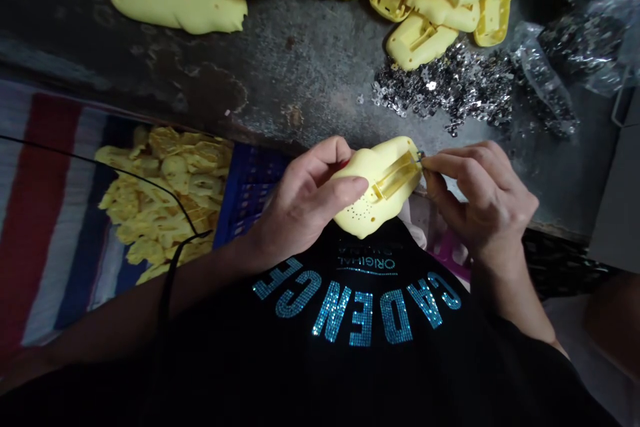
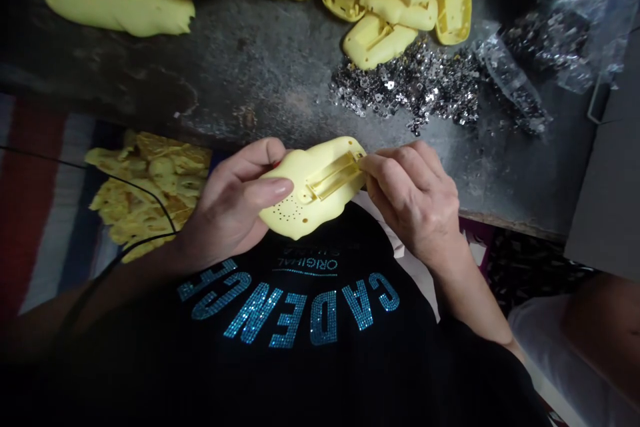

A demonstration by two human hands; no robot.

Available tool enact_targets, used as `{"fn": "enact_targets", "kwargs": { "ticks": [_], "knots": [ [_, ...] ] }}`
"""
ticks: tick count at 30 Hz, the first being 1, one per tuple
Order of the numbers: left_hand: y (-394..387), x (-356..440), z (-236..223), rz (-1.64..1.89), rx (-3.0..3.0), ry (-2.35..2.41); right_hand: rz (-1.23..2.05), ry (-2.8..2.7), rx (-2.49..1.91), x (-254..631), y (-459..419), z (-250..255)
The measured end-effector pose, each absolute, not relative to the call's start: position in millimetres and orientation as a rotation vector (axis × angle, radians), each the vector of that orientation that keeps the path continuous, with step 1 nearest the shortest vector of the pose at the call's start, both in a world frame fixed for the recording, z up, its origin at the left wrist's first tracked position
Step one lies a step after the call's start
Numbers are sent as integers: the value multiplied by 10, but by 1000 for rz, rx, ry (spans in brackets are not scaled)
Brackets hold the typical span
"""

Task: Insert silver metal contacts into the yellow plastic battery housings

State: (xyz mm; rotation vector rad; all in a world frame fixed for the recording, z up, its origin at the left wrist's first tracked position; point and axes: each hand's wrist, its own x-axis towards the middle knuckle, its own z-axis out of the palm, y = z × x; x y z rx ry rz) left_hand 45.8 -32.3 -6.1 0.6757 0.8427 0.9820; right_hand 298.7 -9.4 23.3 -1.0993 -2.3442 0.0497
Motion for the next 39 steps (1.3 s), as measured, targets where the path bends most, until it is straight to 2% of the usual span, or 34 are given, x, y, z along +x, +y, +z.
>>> {"fn": "enact_targets", "kwargs": {
  "ticks": [19,31,34,39],
  "knots": [
    [-279,513,-18,994,652,868,125,-2371,-1109,2990,-116,203],
    [-209,581,45,1024,591,886,-26,-2279,-1113,2961,-226,91],
    [-245,550,-6,1021,635,871,126,-2174,-1154,2962,-187,118],
    [-349,466,-79,994,823,835,705,-1994,-1195,3034,43,171]
  ]
}}
